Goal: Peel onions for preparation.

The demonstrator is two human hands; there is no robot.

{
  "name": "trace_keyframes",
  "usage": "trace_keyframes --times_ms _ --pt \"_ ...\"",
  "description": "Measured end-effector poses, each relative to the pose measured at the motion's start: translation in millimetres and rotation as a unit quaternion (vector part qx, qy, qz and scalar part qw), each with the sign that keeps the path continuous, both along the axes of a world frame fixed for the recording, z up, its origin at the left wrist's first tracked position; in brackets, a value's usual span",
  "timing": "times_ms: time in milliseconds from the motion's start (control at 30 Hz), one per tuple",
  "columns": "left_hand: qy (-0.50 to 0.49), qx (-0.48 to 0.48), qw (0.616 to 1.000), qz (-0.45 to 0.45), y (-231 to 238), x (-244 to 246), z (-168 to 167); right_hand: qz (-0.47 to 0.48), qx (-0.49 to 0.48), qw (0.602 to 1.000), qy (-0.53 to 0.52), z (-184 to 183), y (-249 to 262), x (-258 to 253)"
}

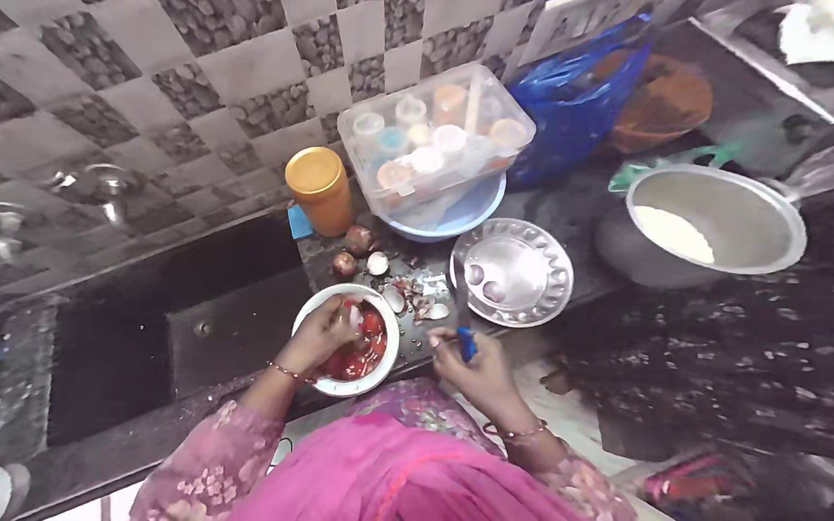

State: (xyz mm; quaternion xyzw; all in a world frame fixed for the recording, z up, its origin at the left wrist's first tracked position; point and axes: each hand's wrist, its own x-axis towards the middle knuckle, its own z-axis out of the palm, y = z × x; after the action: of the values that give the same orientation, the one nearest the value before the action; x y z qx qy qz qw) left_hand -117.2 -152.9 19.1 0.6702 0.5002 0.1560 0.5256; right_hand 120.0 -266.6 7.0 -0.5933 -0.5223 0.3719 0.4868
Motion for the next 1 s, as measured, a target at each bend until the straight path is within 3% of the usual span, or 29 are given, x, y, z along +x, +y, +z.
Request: trace_keyframes --times_ms 100,167,267,433,567,667,733,833,933,1000 --pt "-0.189 -0.126 0.966 0.122 -14.2 -0.1 4.0 0.078 -0.017 0.997 0.004 5.8 10.4 -22.8" --pt "-0.259 -0.171 0.940 0.143 -22.7 -0.8 7.7 0.108 -0.020 0.993 -0.036 8.8 20.2 -37.0" --pt "-0.296 -0.176 0.932 0.112 -32.6 -4.8 6.4 0.127 -0.066 0.986 -0.088 16.6 34.4 -52.2" --pt "-0.268 -0.166 0.942 0.116 -40.5 -14.6 1.7 0.130 -0.122 0.982 -0.063 14.6 49.0 -58.4" --pt "-0.136 -0.146 0.977 0.078 -22.4 -9.0 5.3 0.128 -0.123 0.981 -0.077 13.2 48.7 -54.7" --pt "0.089 -0.039 0.990 -0.104 4.8 -4.4 9.0 0.084 -0.094 0.988 -0.087 12.0 44.6 -45.8" --pt "0.230 -0.017 0.940 -0.252 17.9 6.2 13.9 0.041 -0.067 0.994 -0.079 13.0 38.6 -35.8" --pt "0.370 -0.023 0.834 -0.409 31.0 30.6 20.6 -0.014 -0.020 0.998 -0.057 11.8 27.5 -18.7" --pt "0.455 -0.015 0.752 -0.477 38.7 53.8 9.7 -0.063 -0.006 0.998 -0.020 16.3 16.2 -7.2" --pt "0.466 0.003 0.731 -0.499 43.6 61.3 -5.7 -0.090 -0.005 0.996 -0.016 16.2 9.4 -1.4"
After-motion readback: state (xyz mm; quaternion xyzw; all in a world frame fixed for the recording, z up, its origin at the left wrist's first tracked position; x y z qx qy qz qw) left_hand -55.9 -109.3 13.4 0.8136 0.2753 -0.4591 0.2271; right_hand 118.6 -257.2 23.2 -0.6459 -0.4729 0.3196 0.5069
